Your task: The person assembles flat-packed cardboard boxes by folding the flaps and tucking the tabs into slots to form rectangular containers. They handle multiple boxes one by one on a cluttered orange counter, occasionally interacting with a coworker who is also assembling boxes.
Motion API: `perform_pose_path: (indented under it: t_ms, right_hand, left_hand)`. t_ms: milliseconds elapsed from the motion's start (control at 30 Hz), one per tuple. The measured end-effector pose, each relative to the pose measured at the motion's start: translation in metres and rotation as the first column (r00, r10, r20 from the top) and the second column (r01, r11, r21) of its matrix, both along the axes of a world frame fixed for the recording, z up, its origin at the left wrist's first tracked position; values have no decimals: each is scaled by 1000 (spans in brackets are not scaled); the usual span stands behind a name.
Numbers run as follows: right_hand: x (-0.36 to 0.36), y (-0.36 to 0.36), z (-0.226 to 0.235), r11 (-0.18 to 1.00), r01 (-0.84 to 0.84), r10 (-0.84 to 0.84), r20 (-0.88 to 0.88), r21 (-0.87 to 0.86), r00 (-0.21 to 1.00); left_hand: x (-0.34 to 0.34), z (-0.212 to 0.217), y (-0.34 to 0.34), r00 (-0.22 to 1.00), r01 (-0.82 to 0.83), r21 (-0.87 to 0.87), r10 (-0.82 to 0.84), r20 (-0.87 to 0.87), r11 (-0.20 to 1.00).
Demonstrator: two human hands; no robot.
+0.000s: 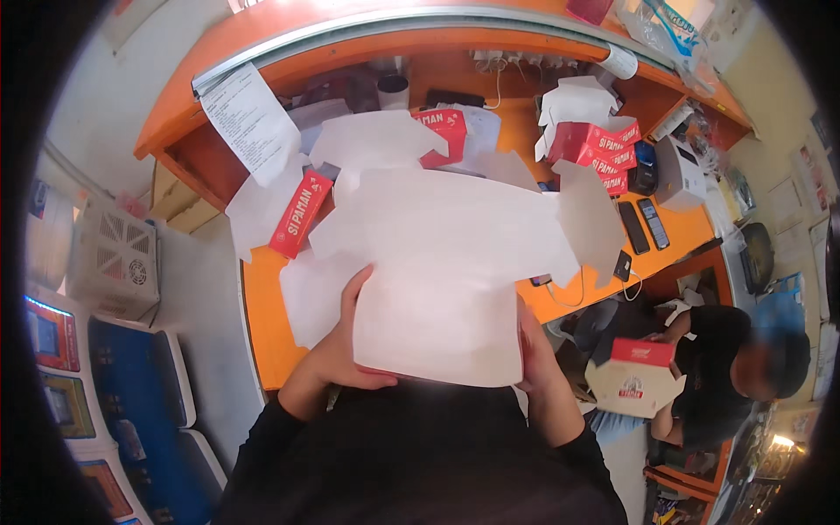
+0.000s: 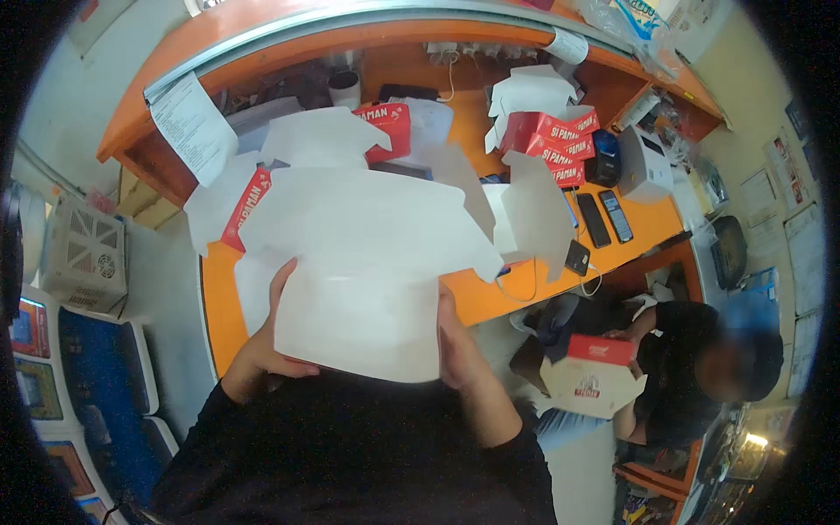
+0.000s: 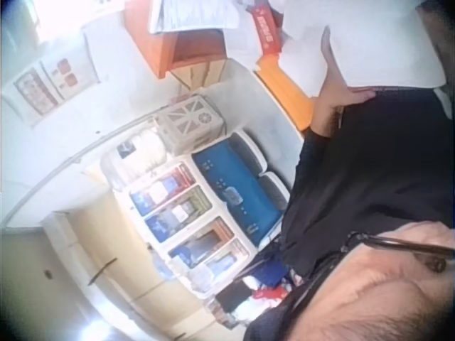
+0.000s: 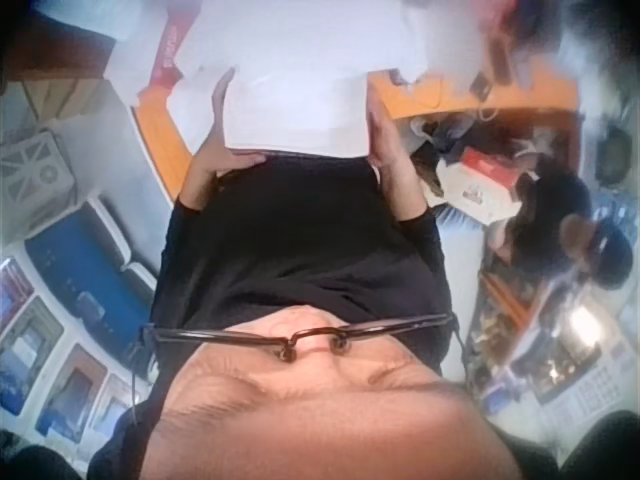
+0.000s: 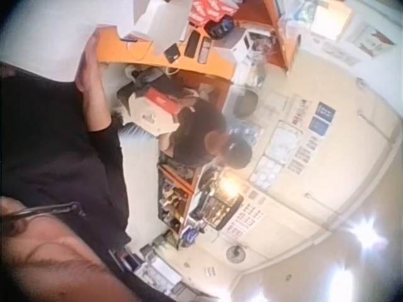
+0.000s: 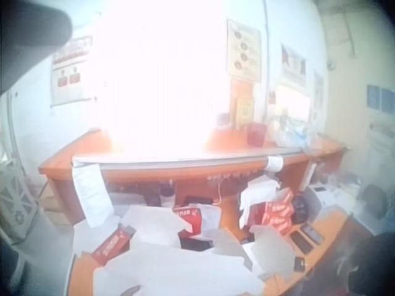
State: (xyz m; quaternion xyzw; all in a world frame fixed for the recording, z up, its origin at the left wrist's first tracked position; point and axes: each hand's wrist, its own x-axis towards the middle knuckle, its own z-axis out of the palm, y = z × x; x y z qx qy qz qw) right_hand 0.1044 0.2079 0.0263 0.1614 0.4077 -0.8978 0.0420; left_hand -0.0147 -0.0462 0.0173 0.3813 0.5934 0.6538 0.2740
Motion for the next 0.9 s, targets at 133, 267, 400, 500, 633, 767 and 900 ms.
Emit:
perform_pose_path:
  t_ms: [133, 267, 400, 500, 633, 767, 900]
  right_hand:
    - [8, 12, -10, 871, -222, 407, -391, 439, 826]
    - [4, -6, -13, 817, -169, 348, -238, 551, 907]
    - [-4, 1, -12, 620, -55, 386, -244, 783, 890]
    - [-27, 18, -14, 762, 88, 141, -298, 642, 944]
    - [-82, 19, 21, 659, 438, -219, -401, 612, 889]
    - [-104, 25, -12, 466, 193, -33, -201, 864, 979]
    - [-74, -12, -38, 562, -123, 268, -40, 818, 963]
  left_hand:
    - [0, -1, -6, 998, -43, 54, 41, 47, 998]
    - [8, -12, -11, 998, -66, -13, 67, 16, 998]
    - [-1, -24, -8, 990, -135, 54, 132, 56, 989]
    - [-16, -39, -4, 979, -205, -46, 204, -24, 978]
    - [-16, -40, 14, 949, -128, -467, -28, -313, 875]
    - [-11, -56, 30, 919, 38, -587, -260, -298, 809]
    - [-16, -79, 20, 928, -78, -617, -170, -333, 783]
